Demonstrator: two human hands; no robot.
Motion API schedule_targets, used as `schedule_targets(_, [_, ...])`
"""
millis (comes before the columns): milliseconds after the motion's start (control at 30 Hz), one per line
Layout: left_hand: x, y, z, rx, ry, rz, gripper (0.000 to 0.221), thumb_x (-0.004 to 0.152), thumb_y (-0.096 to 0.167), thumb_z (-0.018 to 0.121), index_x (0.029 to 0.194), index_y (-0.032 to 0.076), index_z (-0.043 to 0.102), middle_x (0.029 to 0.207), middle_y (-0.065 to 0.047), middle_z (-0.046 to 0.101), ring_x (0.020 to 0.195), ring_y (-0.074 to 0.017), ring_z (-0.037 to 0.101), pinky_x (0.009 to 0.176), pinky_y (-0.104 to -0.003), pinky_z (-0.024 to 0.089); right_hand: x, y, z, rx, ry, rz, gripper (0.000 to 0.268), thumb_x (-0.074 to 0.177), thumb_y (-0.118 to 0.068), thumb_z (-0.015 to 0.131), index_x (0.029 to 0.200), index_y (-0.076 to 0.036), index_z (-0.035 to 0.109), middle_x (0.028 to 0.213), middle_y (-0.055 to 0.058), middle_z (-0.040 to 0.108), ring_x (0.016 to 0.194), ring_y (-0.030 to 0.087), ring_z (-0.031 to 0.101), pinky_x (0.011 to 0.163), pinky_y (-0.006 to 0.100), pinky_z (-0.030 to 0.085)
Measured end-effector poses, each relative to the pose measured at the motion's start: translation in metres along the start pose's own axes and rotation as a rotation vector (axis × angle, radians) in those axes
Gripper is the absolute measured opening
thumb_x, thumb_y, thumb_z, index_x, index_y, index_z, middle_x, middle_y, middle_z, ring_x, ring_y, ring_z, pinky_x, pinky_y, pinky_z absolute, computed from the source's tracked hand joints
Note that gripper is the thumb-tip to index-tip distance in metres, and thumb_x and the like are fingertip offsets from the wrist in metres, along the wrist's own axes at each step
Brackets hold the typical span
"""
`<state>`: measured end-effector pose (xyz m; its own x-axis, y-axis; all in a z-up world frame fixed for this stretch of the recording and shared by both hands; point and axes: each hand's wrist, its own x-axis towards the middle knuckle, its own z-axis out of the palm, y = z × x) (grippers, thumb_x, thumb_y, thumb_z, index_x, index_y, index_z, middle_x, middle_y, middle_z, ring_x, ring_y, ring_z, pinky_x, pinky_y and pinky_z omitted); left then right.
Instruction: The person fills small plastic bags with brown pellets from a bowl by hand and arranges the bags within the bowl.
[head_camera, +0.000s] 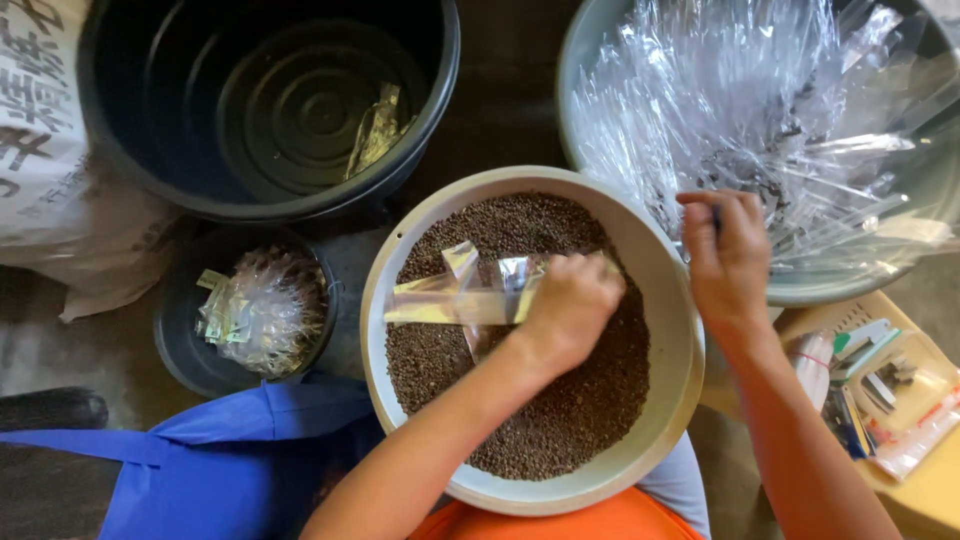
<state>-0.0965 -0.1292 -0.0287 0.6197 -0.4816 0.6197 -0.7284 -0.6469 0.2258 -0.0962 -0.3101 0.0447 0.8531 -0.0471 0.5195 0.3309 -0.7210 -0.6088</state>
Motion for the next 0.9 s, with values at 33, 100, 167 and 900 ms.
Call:
schedule_targets(33, [0.011, -0.001, -0.025, -0.007, -0.006, -0.003, 0.004, 0.074, 0.014, 0.067, 0.076, 0.014, 0.071, 0.072, -0.005, 0.059, 0.066, -0.0257, 0.06, 0.061, -0.043, 0.047, -0.001, -0.015, -0.011, -0.003, -0.005, 0.008, 0.014, 0.114, -0.012, 0.061, 0.118, -0.008, 0.074, 0.106, 0.011, 0.059, 0.099, 0.033, 0.063, 0.094, 0.04, 0.048])
schedule_targets(100, [0.034, -0.006, -0.074, -0.611, -0.238, -0.416, 0.01, 0.089, -0.001, 0.071, 0.093, 0.003, 0.079, 0.086, -0.014, 0.08, 0.064, -0.0173, 0.072, 0.057, -0.02, 0.06, 0.002, -0.044, -0.03, 0.343, -0.121, 0.294, 0.036, 0.119, -0.018, 0.037, 0.115, 0.002, 0.066, 0.114, 0.01, 0.051, 0.095, 0.017, 0.053, 0.088, 0.031, 0.048])
schedule_targets(167, [0.036, -0.01, -0.095, -0.637, -0.211, -0.486, 0.01, 0.088, 0.0, 0.071, 0.094, 0.003, 0.078, 0.086, -0.013, 0.078, 0.062, -0.0151, 0.069, 0.053, -0.019, 0.057, -0.01, -0.048, -0.036, 0.395, -0.112, 0.395, 0.039, 0.118, -0.025, 0.04, 0.108, 0.0, 0.068, 0.101, 0.007, 0.056, 0.084, 0.013, 0.051, 0.079, 0.026, 0.046])
schedule_targets(900, [0.037, 0.031, -0.28, -1.276, 0.205, -0.598, 0.038, 0.085, -0.003, 0.079, 0.099, 0.013, 0.048, 0.092, 0.0, 0.063, 0.081, -0.0082, 0.064, 0.086, -0.023, 0.056, -0.091, 0.008, 0.063, 0.543, -0.831, 0.84, 0.031, 0.099, -0.02, 0.043, 0.089, 0.002, 0.064, 0.079, 0.008, 0.059, 0.068, 0.017, 0.047, 0.056, 0.031, 0.04])
